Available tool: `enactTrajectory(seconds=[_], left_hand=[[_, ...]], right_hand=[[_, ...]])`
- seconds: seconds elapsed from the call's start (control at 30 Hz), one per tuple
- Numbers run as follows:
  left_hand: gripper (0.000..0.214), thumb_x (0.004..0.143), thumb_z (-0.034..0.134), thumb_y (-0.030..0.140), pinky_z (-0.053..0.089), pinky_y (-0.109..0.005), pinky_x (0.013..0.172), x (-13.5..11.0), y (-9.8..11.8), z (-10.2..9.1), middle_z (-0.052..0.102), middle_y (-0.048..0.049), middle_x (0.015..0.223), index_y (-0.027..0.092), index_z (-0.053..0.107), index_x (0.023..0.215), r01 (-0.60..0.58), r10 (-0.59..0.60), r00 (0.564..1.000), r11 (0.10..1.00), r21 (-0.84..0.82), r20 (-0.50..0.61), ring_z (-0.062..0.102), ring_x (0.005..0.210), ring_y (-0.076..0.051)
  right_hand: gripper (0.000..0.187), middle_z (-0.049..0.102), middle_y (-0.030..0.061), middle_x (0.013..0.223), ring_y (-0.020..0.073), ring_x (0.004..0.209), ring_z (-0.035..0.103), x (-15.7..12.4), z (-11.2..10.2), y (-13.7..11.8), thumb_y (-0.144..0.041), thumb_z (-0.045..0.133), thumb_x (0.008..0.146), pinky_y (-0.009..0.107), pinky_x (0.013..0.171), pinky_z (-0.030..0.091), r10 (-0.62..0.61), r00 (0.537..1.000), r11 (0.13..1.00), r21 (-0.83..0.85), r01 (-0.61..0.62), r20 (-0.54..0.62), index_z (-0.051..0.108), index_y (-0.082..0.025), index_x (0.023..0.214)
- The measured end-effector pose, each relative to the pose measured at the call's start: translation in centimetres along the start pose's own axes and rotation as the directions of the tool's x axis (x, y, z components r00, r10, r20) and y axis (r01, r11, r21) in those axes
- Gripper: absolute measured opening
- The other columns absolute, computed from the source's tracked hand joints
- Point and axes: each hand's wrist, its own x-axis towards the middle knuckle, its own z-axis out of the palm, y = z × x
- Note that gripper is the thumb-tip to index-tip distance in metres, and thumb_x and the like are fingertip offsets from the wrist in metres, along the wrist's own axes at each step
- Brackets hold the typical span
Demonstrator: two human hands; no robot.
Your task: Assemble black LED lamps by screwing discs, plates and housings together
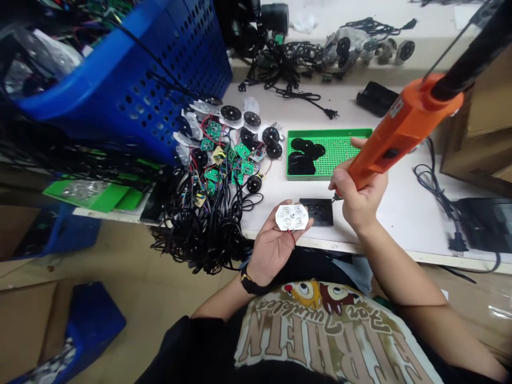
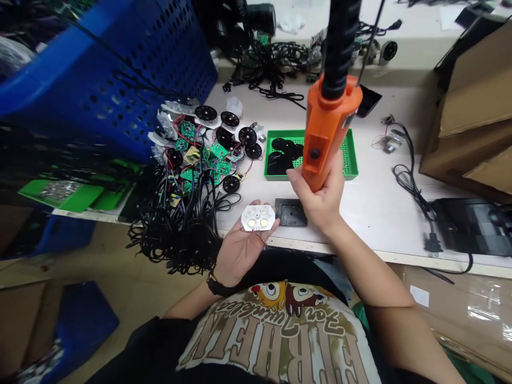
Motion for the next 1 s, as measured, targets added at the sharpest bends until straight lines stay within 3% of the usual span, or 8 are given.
enactTrajectory(seconds=[0.2, 0.47, 0.63, 0.77, 0.83, 0.93, 1.0], left_hand=[[0.050, 0.074, 0.058, -0.007, 0.050, -0.059, 0.117, -0.2, 0.2, -0.5, 0.077, -0.0074, 0.124, 0.023, 0.075, 0.110, 0.037, -0.037, 0.999, 0.998, -0.052, 0.016, 0.070, 0.127, -0.029], [0.040, 0.078, 0.067, 0.003, 0.059, -0.049, 0.105, -1.0, 0.3, -1.0, 0.075, -0.0068, 0.126, 0.024, 0.075, 0.112, -0.017, 0.016, 0.996, 1.000, 0.020, 0.091, 0.072, 0.118, -0.025], [0.031, 0.085, 0.077, 0.019, 0.060, -0.040, 0.099, -1.5, -0.5, -0.8, 0.071, -0.0068, 0.123, 0.026, 0.077, 0.115, -0.041, -0.027, 0.962, 0.970, 0.242, 0.270, 0.068, 0.108, -0.021], [0.023, 0.086, 0.072, 0.024, 0.057, -0.039, 0.100, 1.0, -1.1, -0.3, 0.058, -0.0072, 0.132, 0.025, 0.080, 0.108, -0.142, -0.008, 0.934, 0.908, 0.394, 0.356, 0.062, 0.116, -0.023], [0.021, 0.088, 0.063, 0.021, 0.054, -0.043, 0.107, 2.4, -1.1, 0.0, 0.052, -0.0093, 0.132, 0.022, 0.080, 0.101, -0.297, 0.067, 0.911, 0.791, 0.535, 0.407, 0.056, 0.129, -0.028], [0.028, 0.093, 0.053, 0.017, 0.050, -0.047, 0.113, 3.7, -0.7, 0.3, 0.048, -0.0133, 0.134, 0.020, 0.075, 0.109, -0.557, 0.132, 0.819, 0.415, 0.719, 0.558, 0.051, 0.137, -0.030], [0.026, 0.097, 0.053, 0.018, 0.054, -0.045, 0.111, 4.0, -0.5, 0.5, 0.047, -0.0160, 0.137, 0.018, 0.069, 0.117, -0.665, 0.102, 0.746, 0.173, 0.727, 0.658, 0.052, 0.138, -0.029]], right_hand=[[0.042, 0.060, -0.0018, 0.082, 0.0190, 0.071, 0.061, 0.7, -0.6, -0.4, -0.055, 0.072, 0.092, 0.043, 0.075, 0.057, -0.032, 0.999, 0.998, -0.059, 0.032, 0.003, 0.056, -0.035, 0.125], [0.044, 0.065, -0.0010, 0.082, 0.0169, 0.070, 0.062, 0.9, -0.9, -1.4, -0.061, 0.073, 0.090, 0.037, 0.070, 0.058, 0.075, 0.996, 0.994, -0.084, -0.071, 0.047, 0.061, -0.031, 0.120], [0.046, 0.068, -0.0007, 0.080, 0.0172, 0.066, 0.063, 0.8, -1.4, -2.3, -0.060, 0.074, 0.088, 0.038, 0.067, 0.058, 0.094, 0.993, 0.994, -0.063, -0.089, 0.073, 0.064, -0.030, 0.121], [0.050, 0.068, -0.0013, 0.076, 0.0175, 0.058, 0.063, 0.3, -1.7, -3.1, -0.053, 0.074, 0.089, 0.039, 0.062, 0.057, 0.064, 0.997, 0.998, 0.012, -0.065, 0.050, 0.062, -0.030, 0.132], [0.047, 0.068, -0.0013, 0.074, 0.0176, 0.056, 0.063, -0.1, -1.9, -3.4, -0.048, 0.076, 0.088, 0.038, 0.059, 0.056, 0.074, 0.997, 0.997, 0.032, -0.075, 0.028, 0.064, -0.029, 0.130], [0.045, 0.068, -0.0016, 0.072, 0.0179, 0.057, 0.065, -0.5, -2.4, -3.8, -0.044, 0.077, 0.087, 0.037, 0.058, 0.055, 0.114, 0.994, 0.993, 0.031, -0.114, 0.003, 0.067, -0.028, 0.127], [0.043, 0.069, -0.0018, 0.071, 0.0175, 0.058, 0.067, -0.6, -2.7, -4.0, -0.041, 0.077, 0.087, 0.036, 0.058, 0.055, 0.126, 0.992, 0.991, 0.045, -0.125, -0.010, 0.068, -0.026, 0.126]])
